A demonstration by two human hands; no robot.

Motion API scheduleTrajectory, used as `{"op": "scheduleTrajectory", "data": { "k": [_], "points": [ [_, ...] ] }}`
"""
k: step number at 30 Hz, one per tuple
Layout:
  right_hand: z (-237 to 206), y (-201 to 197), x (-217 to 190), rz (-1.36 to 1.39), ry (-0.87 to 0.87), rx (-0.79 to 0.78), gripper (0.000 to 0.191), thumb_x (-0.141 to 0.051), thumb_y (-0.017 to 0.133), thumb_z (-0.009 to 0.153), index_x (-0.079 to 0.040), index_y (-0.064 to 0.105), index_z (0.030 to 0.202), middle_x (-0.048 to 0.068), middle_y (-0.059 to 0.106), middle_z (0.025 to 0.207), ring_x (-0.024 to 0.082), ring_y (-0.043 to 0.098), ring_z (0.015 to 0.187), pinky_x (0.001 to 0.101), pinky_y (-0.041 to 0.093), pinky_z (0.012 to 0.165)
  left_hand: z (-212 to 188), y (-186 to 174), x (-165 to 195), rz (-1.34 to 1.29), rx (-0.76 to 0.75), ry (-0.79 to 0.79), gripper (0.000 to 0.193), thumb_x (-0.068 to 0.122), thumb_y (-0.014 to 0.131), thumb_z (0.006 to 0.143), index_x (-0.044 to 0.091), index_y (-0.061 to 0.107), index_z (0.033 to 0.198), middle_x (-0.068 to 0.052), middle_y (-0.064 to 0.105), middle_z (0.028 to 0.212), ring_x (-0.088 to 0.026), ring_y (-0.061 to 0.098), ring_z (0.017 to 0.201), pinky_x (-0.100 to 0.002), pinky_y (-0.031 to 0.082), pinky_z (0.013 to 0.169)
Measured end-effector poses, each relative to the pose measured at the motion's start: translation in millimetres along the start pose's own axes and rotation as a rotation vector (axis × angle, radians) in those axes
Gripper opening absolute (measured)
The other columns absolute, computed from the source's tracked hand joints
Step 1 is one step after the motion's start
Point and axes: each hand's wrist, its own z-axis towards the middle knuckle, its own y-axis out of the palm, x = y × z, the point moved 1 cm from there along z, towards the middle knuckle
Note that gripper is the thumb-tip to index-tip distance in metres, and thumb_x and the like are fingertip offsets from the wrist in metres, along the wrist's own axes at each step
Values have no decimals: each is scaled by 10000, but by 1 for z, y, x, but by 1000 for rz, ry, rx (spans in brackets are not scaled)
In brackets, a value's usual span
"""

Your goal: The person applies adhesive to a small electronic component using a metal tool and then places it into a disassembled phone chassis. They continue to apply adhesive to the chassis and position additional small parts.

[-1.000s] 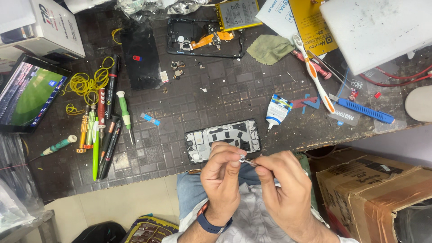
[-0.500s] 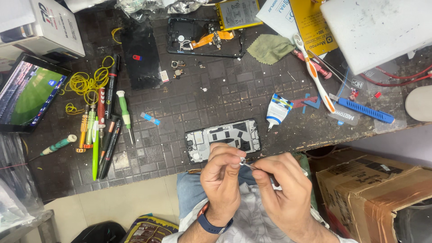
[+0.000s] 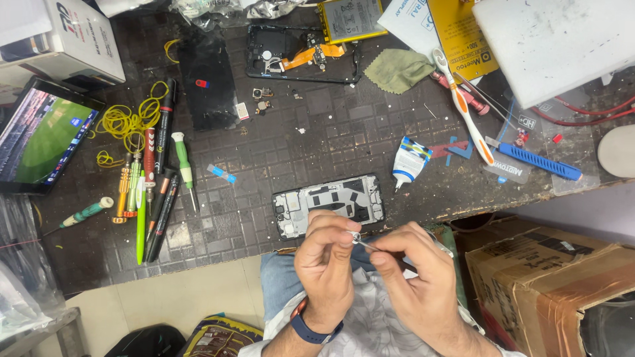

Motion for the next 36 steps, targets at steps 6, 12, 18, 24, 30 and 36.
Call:
{"op": "scheduleTrajectory", "data": {
  "k": [6, 12, 18, 24, 30, 36],
  "points": [
    [-3, 1, 6, 106, 70, -85, 160, -148, 601, 1022, -5, 670, 1001, 50, 731, 863, 135, 693, 746, 275, 552, 667, 0, 1, 0, -21, -2, -3, 74, 110, 677, 1044, 73, 642, 990, -56, 694, 1082, -203, 560, 1050, -347, 484, 944],
    [-18, 3, 22, 311, 285, -161, 87, -58, 674, 992, -11, 640, 1057, 61, 668, 807, 107, 585, 706, 263, 456, 612, -1, 1, 1, 4, -23, 36, 95, 123, 680, 1045, 77, 639, 972, -50, 702, 1079, -197, 541, 1040, -344, 475, 942],
    [-7, 1, 10, 160, 135, -56, 105, -79, 738, 903, -20, 655, 932, 43, 685, 806, 108, 626, 687, 246, 486, 605, 1, 1, 1, -2, -10, 39, 102, 121, 685, 1043, 76, 632, 969, -47, 696, 1078, -197, 545, 1040, -341, 475, 943],
    [10, 2, -7, -42, -78, 77, 102, -121, 714, 943, -21, 712, 965, 45, 716, 865, 160, 652, 749, 275, 498, 654, 0, 1, 2, -23, -16, -40, 51, 90, 674, 1044, 46, 664, 1020, -64, 675, 1099, -197, 561, 1067, -329, 491, 924],
    [9, 2, -4, -61, -71, 88, 120, -135, 726, 933, -20, 708, 965, 43, 726, 854, 160, 643, 724, 278, 492, 641, -2, 1, 0, -173, -30, -107, 117, 120, 671, 1023, 14, 674, 1073, -87, 650, 1119, -201, 593, 1095, -330, 501, 953],
    [2, 5, 3, 71, 93, 58, 171, -48, 775, 837, -8, 678, 972, 22, 650, 726, 83, 553, 588, 230, 412, 514, -5, 0, -7, -212, -10, -121, 108, 104, 700, 1039, 9, 674, 1084, -101, 653, 1090, -201, 604, 1068, -331, 511, 949]
  ]
}}
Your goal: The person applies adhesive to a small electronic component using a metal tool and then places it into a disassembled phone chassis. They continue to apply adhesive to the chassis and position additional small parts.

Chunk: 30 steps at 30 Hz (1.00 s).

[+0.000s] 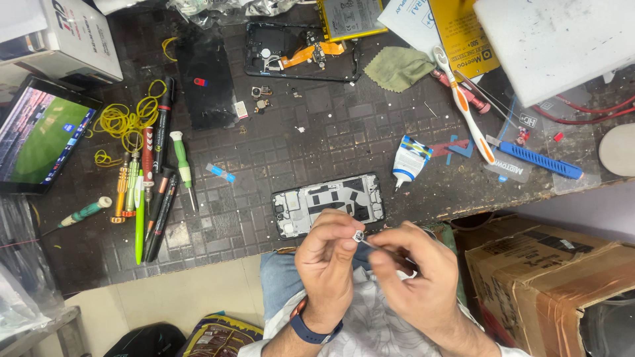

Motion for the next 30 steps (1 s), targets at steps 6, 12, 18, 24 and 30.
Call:
{"op": "scheduleTrajectory", "data": {
  "k": [6, 12, 18, 24, 30],
  "points": [
    [2, -2, 3, -11, -48, 0, 160, -4, 803, 805, -7, 686, 915, 10, 646, 719, 44, 537, 569, 204, 405, 500, -2, -1, 3, 43, 13, -1, 117, 65, 711, 1015, -10, 675, 1097, -95, 630, 1089, -197, 607, 1058, -322, 513, 947],
    [10, -5, -9, -66, -144, -41, 114, -33, 766, 882, -12, 723, 985, 38, 755, 858, 107, 688, 745, 229, 537, 634, 1, 0, 6, 86, 19, 23, 113, 55, 696, 1015, -16, 669, 1099, -102, 646, 1097, -195, 605, 1072, -314, 511, 955],
    [10, -1, -20, -246, -155, 28, 173, -37, 739, 890, -17, 758, 1061, 66, 674, 922, 154, 648, 763, 254, 514, 650, 1, 0, 5, 91, 25, 8, 100, 37, 699, 1012, -20, 666, 1088, -105, 640, 1102, -193, 606, 1059, -311, 519, 936],
    [1, 3, -11, -49, -11, -11, 254, 13, 748, 848, -1, 734, 1101, 53, 653, 972, 74, 660, 761, 188, 558, 604, -1, 0, 3, 49, 39, 20, 100, 43, 702, 1010, -8, 660, 1085, -101, 636, 1103, -189, 606, 1050, -316, 521, 930],
    [-5, 5, 1, 213, 95, 25, 176, 35, 757, 855, 10, 634, 978, 69, 672, 1000, 43, 670, 789, 169, 532, 604, -2, 0, 4, 66, 60, 29, 96, 53, 699, 1015, 1, 656, 1083, -105, 644, 1100, -192, 605, 1061, -320, 507, 942]
  ]
}}
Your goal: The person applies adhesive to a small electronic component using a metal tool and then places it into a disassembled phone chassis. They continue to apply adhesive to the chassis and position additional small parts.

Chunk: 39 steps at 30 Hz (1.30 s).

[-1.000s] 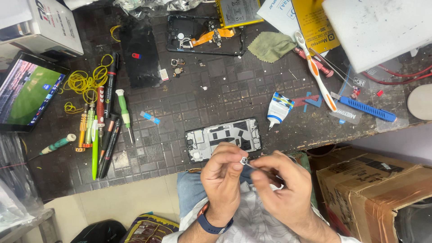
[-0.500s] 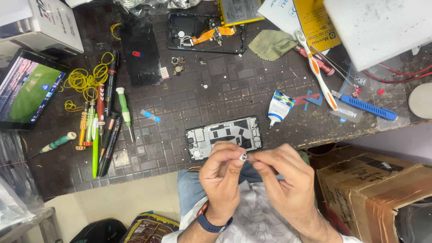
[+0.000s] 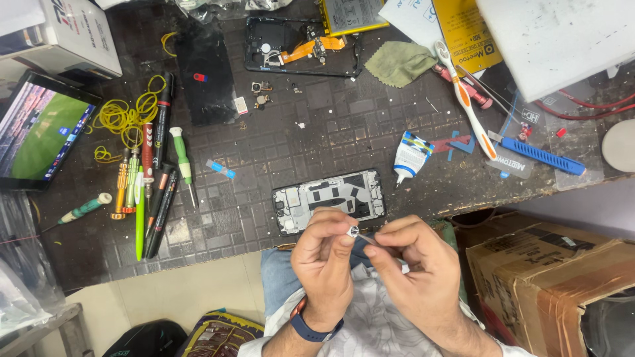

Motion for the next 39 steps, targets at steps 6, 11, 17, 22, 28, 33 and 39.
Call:
{"op": "scheduleTrajectory", "data": {
  "k": [6, 11, 17, 22, 28, 33, 39],
  "points": [
    [5, -1, -7, -336, -153, 41, 130, -13, 757, 875, 12, 681, 978, 74, 698, 887, 120, 625, 720, 231, 496, 619, 0, 1, -1, 1, 13, -5, 93, 33, 702, 1007, 6, 651, 1080, -101, 642, 1117, -184, 600, 1075, -316, 507, 946],
    [3, 2, -13, -308, -126, -28, 69, -41, 675, 953, 4, 688, 1004, 50, 668, 809, 106, 667, 679, 233, 524, 579, 0, 0, -2, -2, 14, 3, 82, 14, 705, 1007, 11, 653, 1070, -99, 646, 1112, -181, 600, 1073, -314, 508, 953],
    [-2, -1, -4, -241, 43, -79, 54, -33, 629, 971, -11, 679, 973, 5, 696, 748, 45, 598, 618, 202, 472, 534, -2, 1, -2, -16, 24, -4, 76, -10, 702, 1000, 15, 654, 1052, -89, 638, 1096, -177, 597, 1062, -306, 508, 937],
    [-7, 0, 7, 213, 246, -107, 180, 36, 678, 892, 8, 558, 1024, 5, 675, 798, 1, 579, 695, 186, 450, 542, -2, 2, 0, 14, 36, -8, 83, -24, 701, 983, 12, 652, 1040, -89, 631, 1098, -180, 602, 1061, -300, 508, 936],
    [-8, 2, 5, -159, 74, -74, 119, 3, 691, 928, 13, 586, 983, 33, 725, 789, 53, 692, 701, 209, 550, 595, -1, 0, 1, 23, 31, -1, 89, -33, 708, 979, 4, 654, 1040, -89, 625, 1098, -177, 598, 1060, -300, 509, 938],
    [0, 7, -9, -382, -179, 61, 118, -23, 710, 927, 18, 640, 1013, 100, 675, 925, 136, 712, 794, 243, 581, 662, -2, -1, 0, 13, 39, 3, 92, -28, 713, 978, 4, 654, 1040, -87, 627, 1104, -177, 596, 1061, -298, 505, 935],
    [3, 8, -18, -357, -185, -22, 96, -73, 655, 971, 2, 683, 1026, 89, 674, 907, 148, 694, 747, 257, 558, 633, 0, -1, 0, 19, 24, 34, 78, -11, 709, 1004, 10, 652, 1053, -96, 637, 1101, -166, 602, 1041, -287, 522, 917]
  ]
}}
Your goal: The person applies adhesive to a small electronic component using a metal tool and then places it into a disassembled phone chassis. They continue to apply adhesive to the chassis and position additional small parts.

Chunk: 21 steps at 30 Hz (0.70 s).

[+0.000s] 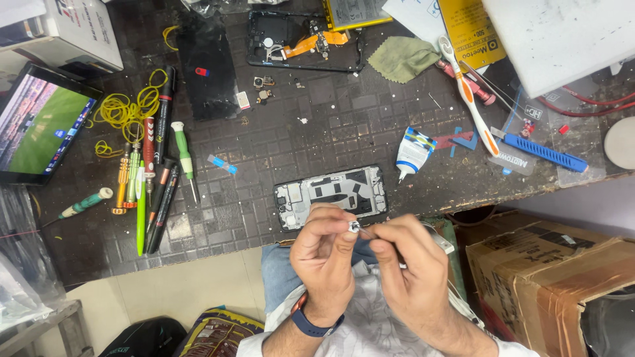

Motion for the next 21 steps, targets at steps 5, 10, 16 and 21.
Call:
{"op": "scheduleTrajectory", "data": {
  "k": [5, 10, 16, 21],
  "points": [
    [-3, 1, 9, 97, 115, -117, 177, -117, 563, 1022, -9, 702, 1006, 45, 667, 791, 101, 662, 638, 256, 510, 555, 1, 1, 0, -84, 15, -59, 56, -13, 689, 998, -6, 651, 1038, -99, 604, 1094, -137, 623, 949, -285, 604, 765],
    [-6, -1, 24, 237, 217, -180, 188, -141, 579, 1019, -25, 727, 1034, 7, 651, 659, 62, 596, 588, 230, 455, 511, 2, -1, 0, -77, 25, -74, 64, -11, 692, 983, 2, 651, 1031, -96, 614, 1092, -150, 651, 883, -282, 586, 762],
    [-13, 0, 34, 651, 442, -229, 176, -179, 584, 1035, -12, 562, 1085, 12, 578, 702, 65, 522, 638, 213, 408, 554, 2, 0, 1, 79, 36, 19, 84, -15, 724, 971, 20, 657, 1006, -81, 649, 1057, -177, 595, 1030, -302, 502, 910],
    [-17, -3, 37, 761, 411, -232, 86, 1, 612, 968, -1, 550, 1027, 16, 589, 846, 43, 538, 729, 209, 429, 598, 3, 1, 5, 173, 26, 85, 96, -18, 731, 962, 20, 651, 1000, -79, 660, 1057, -187, 590, 1031, -306, 507, 913]
  ]
}}
